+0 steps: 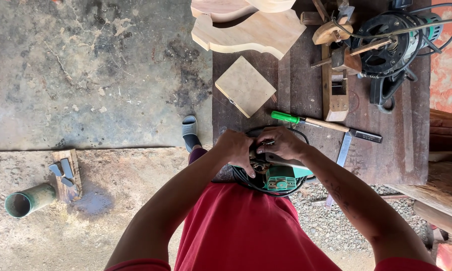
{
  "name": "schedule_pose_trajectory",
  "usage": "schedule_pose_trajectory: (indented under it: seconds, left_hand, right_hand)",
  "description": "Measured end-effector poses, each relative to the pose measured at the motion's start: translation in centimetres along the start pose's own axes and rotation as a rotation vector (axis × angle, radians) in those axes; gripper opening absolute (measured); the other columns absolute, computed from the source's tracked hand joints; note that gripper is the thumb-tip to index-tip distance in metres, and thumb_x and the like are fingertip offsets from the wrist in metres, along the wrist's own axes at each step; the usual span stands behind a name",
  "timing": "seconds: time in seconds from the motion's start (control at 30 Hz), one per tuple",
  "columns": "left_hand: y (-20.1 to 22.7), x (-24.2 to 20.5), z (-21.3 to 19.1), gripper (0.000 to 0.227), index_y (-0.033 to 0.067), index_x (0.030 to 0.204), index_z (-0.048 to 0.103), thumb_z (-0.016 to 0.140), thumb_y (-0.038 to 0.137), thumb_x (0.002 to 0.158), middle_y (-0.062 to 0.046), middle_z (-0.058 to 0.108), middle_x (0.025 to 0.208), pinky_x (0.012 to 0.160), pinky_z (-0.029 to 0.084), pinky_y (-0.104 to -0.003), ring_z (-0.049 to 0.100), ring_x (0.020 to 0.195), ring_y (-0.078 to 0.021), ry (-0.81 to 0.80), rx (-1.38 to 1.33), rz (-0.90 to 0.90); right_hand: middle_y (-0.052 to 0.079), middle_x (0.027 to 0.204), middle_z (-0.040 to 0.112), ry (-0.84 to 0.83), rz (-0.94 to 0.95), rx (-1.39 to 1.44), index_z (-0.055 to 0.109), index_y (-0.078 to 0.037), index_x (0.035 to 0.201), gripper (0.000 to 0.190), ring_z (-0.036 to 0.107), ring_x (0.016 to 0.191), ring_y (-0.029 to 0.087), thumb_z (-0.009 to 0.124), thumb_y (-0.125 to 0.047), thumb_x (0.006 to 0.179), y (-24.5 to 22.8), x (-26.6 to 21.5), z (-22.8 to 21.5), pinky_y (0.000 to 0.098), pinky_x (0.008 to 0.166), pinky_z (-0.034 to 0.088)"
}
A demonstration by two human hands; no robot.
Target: Checking and adjusting the blade of an electric hand planer using a square ruler.
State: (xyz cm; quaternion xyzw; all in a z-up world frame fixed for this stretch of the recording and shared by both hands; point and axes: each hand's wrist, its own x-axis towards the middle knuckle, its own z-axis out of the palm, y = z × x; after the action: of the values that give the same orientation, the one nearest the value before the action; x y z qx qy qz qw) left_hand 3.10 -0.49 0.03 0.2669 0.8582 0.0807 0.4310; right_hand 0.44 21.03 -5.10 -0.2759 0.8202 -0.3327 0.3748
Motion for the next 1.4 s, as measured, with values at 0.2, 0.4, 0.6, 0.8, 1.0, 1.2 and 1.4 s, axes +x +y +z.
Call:
schedule_pose_trajectory:
  seconds: [0.2, 0.4, 0.6, 0.8, 1.0, 1.2, 1.4]
  left_hand:
    - [-0.4, 0.9, 1.1, 0.091, 0.0088, 0.111, 0.072, 0.086, 0.074, 0.049, -0.014, 0.075, 0.106, 0.091, 0.056, -0.046, 0.072, 0.101, -0.0334, 0.109, -0.063, 0.054]
    - [1.1, -0.9, -1.7, 0.112, 0.0229, 0.146, 0.051, 0.087, 0.070, 0.051, -0.010, 0.073, 0.116, 0.095, 0.056, -0.044, 0.071, 0.108, -0.0301, 0.051, -0.060, 0.027]
    - [0.7, -0.5, -1.5, 0.120, 0.0158, 0.148, 0.047, 0.087, 0.075, 0.051, -0.011, 0.070, 0.124, 0.099, 0.056, -0.042, 0.069, 0.114, -0.0286, 0.013, -0.014, -0.012]
    - [1.0, -0.5, -1.6, 0.111, 0.0136, 0.140, 0.056, 0.086, 0.074, 0.051, -0.011, 0.074, 0.117, 0.097, 0.057, -0.043, 0.072, 0.109, -0.0293, -0.001, -0.032, -0.030]
    - [0.3, -0.3, -0.3, 0.100, 0.0174, 0.131, 0.065, 0.087, 0.070, 0.048, -0.011, 0.075, 0.113, 0.095, 0.055, -0.046, 0.071, 0.108, -0.0314, 0.106, -0.106, 0.010]
    - [0.8, -0.9, -1.3, 0.111, 0.0198, 0.142, 0.055, 0.089, 0.070, 0.048, -0.014, 0.073, 0.114, 0.098, 0.054, -0.051, 0.070, 0.107, -0.0364, 0.034, -0.090, -0.005]
    - [1.2, 0.3, -0.2, 0.117, 0.0187, 0.147, 0.052, 0.085, 0.074, 0.049, -0.015, 0.074, 0.112, 0.092, 0.058, -0.049, 0.073, 0.103, -0.0352, 0.049, -0.099, 0.014]
  right_hand:
    - [0.010, 0.099, 0.071, 0.172, -0.104, -0.144, 0.073, -0.011, 0.099, 0.034, 0.069, 0.097, 0.031, 0.081, -0.040, 0.082, 0.8, -1.3, 0.7, 0.0442, 0.085, 0.054]
    - [0.014, 0.102, 0.069, 0.209, -0.018, -0.164, 0.071, -0.007, 0.105, 0.048, 0.067, 0.100, 0.035, 0.078, -0.049, 0.082, -0.6, -2.0, 0.9, 0.0494, 0.087, 0.052]
    - [0.014, 0.108, 0.073, 0.123, -0.068, -0.275, 0.072, -0.011, 0.111, 0.045, 0.068, 0.105, 0.037, 0.070, -0.051, 0.091, -1.4, -1.7, 0.9, 0.0521, 0.092, 0.052]
    - [0.015, 0.101, 0.075, 0.041, -0.026, -0.275, 0.072, -0.018, 0.118, 0.037, 0.071, 0.096, 0.040, 0.066, -0.047, 0.095, -3.2, -2.3, 0.0, 0.0540, 0.084, 0.054]
    - [0.015, 0.102, 0.075, -0.010, 0.025, -0.272, 0.072, -0.025, 0.120, 0.033, 0.072, 0.091, 0.040, 0.062, -0.042, 0.094, -4.5, -1.9, 0.2, 0.0549, 0.080, 0.055]
    - [0.019, 0.100, 0.075, 0.034, 0.170, -0.373, 0.068, -0.022, 0.126, 0.040, 0.072, 0.091, 0.044, 0.063, -0.046, 0.095, -4.9, -2.0, 1.2, 0.0577, 0.082, 0.055]
    - [0.021, 0.096, 0.075, -0.004, 0.423, -0.426, 0.065, -0.018, 0.127, 0.041, 0.073, 0.095, 0.043, 0.057, -0.046, 0.098, -3.7, -2.4, 2.6, 0.0574, 0.088, 0.056]
